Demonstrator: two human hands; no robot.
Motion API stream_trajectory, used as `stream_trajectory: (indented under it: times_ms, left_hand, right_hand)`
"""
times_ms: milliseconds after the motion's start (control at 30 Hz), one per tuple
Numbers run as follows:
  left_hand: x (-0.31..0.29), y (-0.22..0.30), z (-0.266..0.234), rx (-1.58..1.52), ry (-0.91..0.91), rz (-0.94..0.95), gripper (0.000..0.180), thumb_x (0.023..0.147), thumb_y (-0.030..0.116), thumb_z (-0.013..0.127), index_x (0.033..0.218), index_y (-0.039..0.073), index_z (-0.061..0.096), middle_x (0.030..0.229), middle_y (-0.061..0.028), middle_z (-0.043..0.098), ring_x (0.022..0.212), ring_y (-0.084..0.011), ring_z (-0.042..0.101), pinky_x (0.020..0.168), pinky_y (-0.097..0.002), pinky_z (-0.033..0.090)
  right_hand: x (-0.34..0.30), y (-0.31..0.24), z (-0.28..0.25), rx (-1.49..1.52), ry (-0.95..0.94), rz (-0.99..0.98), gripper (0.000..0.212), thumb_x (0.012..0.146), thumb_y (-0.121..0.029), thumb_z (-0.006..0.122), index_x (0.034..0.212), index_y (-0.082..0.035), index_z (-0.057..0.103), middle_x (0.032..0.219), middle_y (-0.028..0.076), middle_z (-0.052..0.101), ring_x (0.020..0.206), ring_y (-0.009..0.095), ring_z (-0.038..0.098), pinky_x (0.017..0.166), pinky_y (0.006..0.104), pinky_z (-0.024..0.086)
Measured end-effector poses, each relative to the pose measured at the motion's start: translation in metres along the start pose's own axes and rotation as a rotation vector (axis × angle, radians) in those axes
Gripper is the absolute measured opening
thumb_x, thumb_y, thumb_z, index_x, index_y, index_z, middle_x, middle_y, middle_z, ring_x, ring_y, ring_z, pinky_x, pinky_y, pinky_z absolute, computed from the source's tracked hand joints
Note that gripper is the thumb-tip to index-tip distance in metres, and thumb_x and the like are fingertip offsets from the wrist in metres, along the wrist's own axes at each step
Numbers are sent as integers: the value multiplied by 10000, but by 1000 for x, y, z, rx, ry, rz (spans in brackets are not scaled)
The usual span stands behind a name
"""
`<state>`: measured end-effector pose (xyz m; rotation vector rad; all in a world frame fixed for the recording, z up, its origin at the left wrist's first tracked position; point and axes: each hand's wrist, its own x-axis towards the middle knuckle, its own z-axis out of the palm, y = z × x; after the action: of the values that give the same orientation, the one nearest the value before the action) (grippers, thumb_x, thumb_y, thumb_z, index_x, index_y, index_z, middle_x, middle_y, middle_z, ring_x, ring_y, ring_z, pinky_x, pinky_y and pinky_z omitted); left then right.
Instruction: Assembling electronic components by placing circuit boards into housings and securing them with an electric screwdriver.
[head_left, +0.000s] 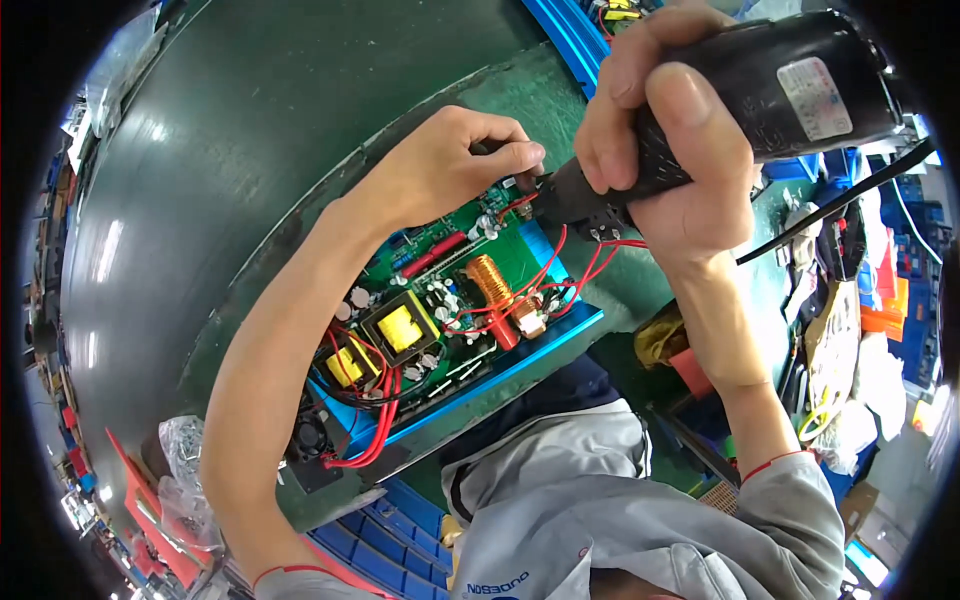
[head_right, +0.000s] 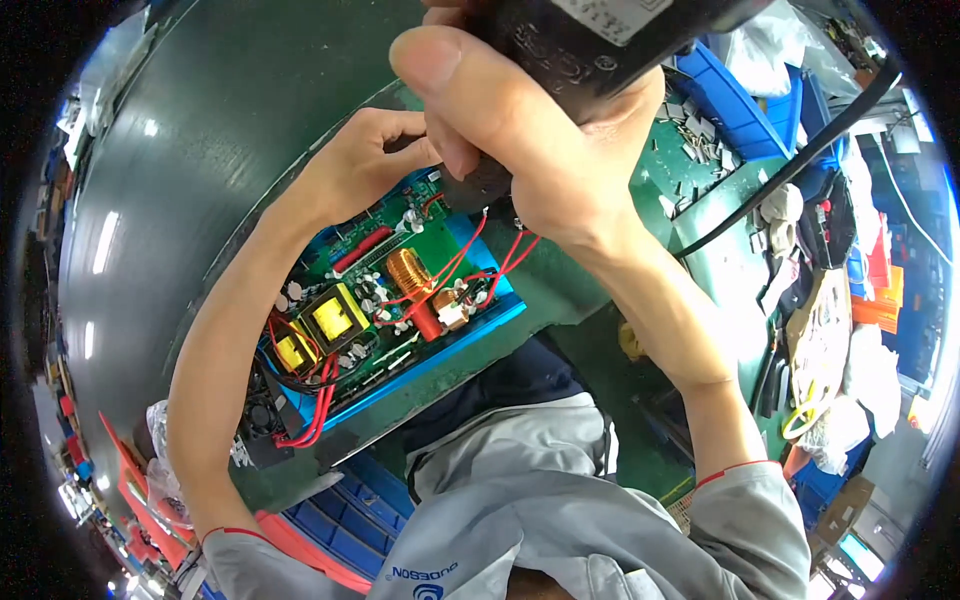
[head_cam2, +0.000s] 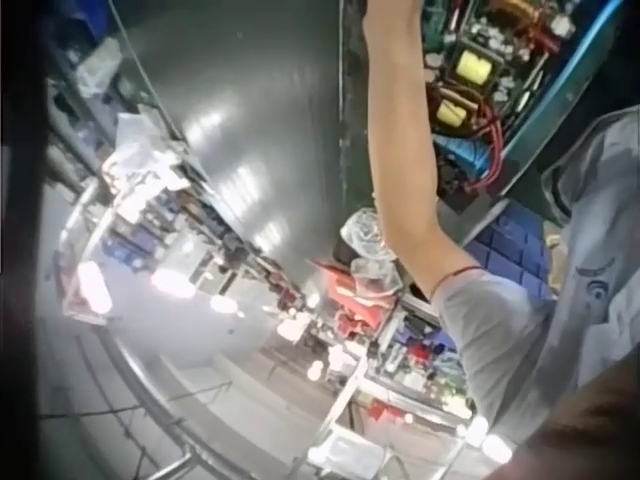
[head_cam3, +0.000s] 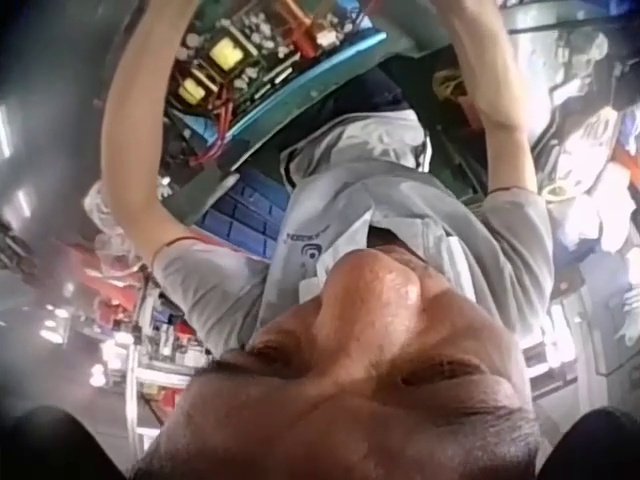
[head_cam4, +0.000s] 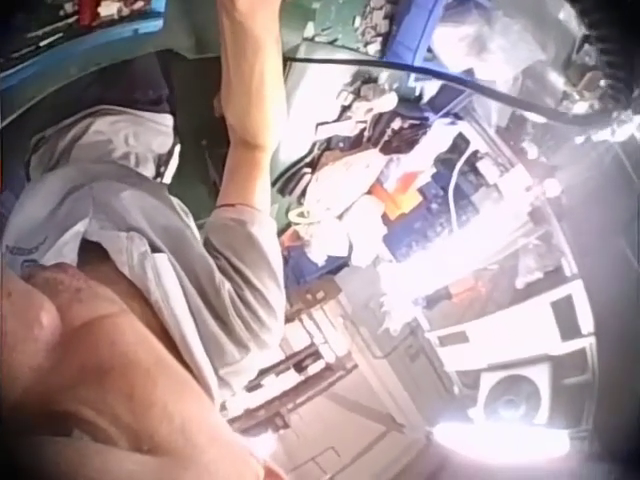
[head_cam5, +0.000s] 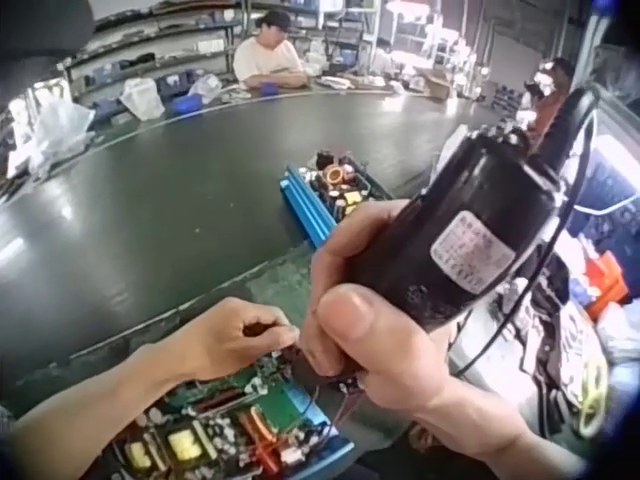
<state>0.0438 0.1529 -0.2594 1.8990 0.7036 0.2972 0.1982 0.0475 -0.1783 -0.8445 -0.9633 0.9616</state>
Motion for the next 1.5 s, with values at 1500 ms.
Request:
stream_trajectory:
  times_ms: [1500]
  left_hand:
    - [7, -11, 3, 7, -12, 130, 381, 1007, 365, 617, 962, 2, 724, 772, -88, 680, 720, -146, 559, 726, -333, 481]
  right_hand:
    - [16, 36, -37, -19, -421, -248, 315, 969, -244, 624, 1143, -14, 499, 981, 170, 544, 536, 175, 555, 485, 325, 482]
